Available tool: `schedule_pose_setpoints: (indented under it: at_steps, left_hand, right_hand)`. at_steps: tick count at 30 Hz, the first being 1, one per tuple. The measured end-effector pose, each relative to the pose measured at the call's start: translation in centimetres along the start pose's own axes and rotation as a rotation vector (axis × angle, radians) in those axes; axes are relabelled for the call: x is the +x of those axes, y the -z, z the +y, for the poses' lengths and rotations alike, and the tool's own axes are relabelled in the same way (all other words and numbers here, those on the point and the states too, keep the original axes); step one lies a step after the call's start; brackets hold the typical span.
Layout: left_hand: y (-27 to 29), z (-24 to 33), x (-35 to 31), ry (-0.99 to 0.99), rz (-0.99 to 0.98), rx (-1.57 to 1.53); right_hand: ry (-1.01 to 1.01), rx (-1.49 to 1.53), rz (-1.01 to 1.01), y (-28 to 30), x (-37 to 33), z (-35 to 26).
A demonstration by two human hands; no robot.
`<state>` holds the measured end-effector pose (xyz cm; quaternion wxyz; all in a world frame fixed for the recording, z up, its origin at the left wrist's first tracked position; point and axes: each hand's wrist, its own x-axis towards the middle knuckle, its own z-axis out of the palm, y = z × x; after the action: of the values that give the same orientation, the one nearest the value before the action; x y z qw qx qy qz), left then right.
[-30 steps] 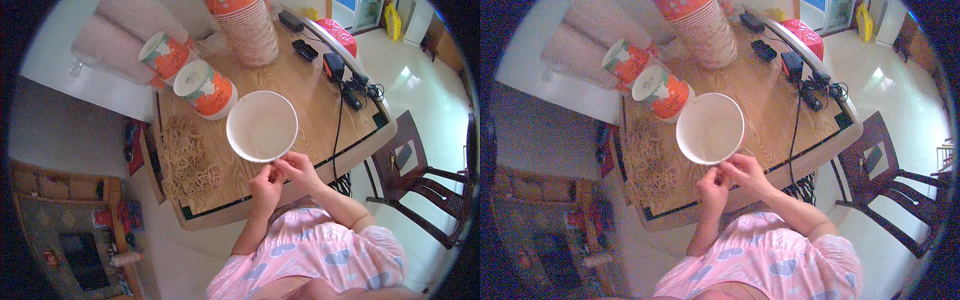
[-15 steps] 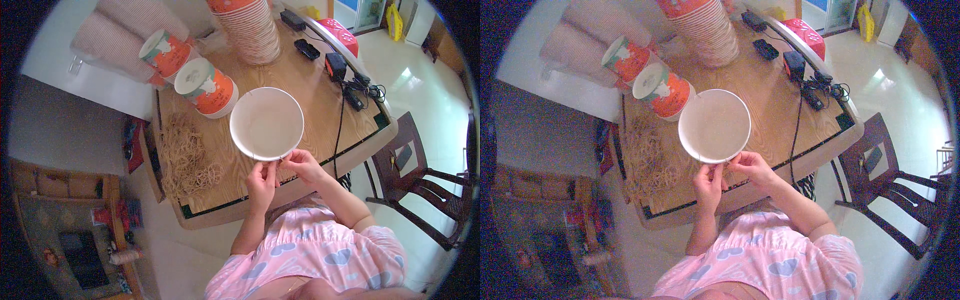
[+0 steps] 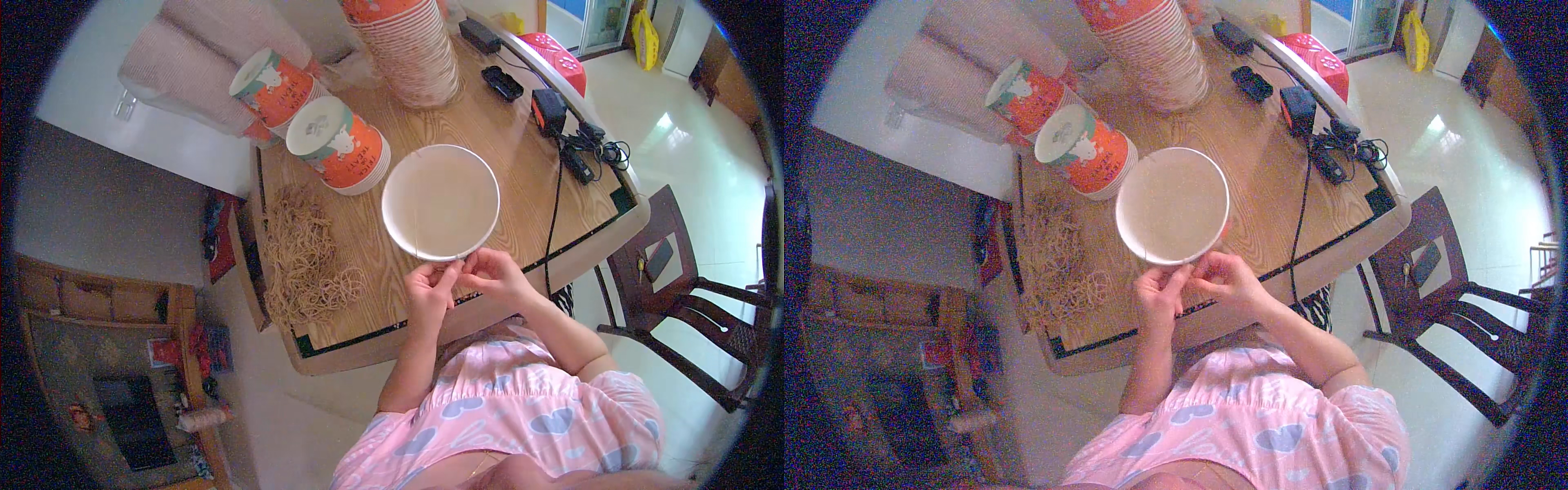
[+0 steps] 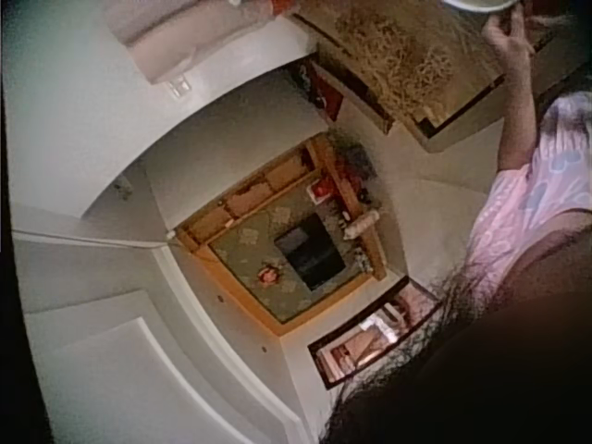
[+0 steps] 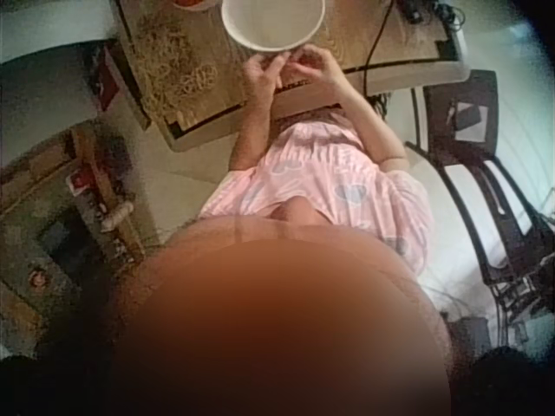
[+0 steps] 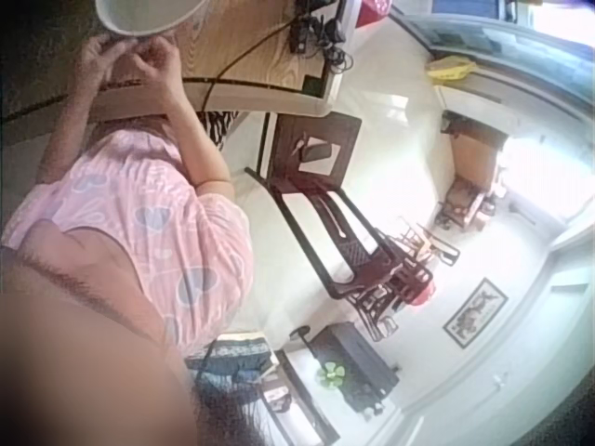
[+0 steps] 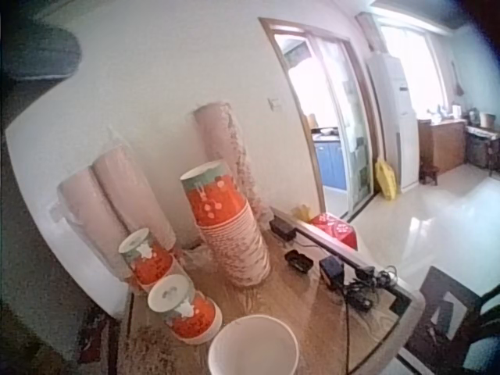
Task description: Thread a thin string through pre-drilled holes in the rim of a paper bowl or cup.
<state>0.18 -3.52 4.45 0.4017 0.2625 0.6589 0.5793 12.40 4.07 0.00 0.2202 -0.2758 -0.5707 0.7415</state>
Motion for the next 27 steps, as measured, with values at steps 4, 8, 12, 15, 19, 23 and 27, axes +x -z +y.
schedule_pose_setpoints:
  at_steps: [4,8,12,15,19,23,27]
  left_hand:
    - [0.4,-0.2,0.4,0.002,-0.024,-0.197]
    - [0.4,-0.2,0.3,0.000,-0.014,-0.181]
    - [0.8,-0.9,0.6,0.008,0.012,-0.209]
    - [1.1,-0.7,0.6,0.002,-0.006,-0.219]
    - [1.0,-0.4,0.4,0.001,-0.006,-0.170]
    - [0.5,0.1,0.2,0.004,0.005,-0.130]
    - [0.5,-0.2,0.2,-0.003,0.005,-0.121]
  right_hand:
    - [0.130,0.112,-0.010,-0.2,0.0,-0.4]
    - [0.096,0.254,-0.069,0.1,0.1,0.3]
    - [0.065,0.278,-0.061,-0.3,-0.2,-0.3]
    - [-0.029,0.123,-0.052,-0.1,-0.6,-0.2]
    - [0.029,0.160,-0.014,-0.3,-0.8,-0.5]
    - [0.041,0.229,0.006,-0.1,-1.0,0.1]
    - [0.067,0.224,-0.004,-0.1,-0.8,0.8]
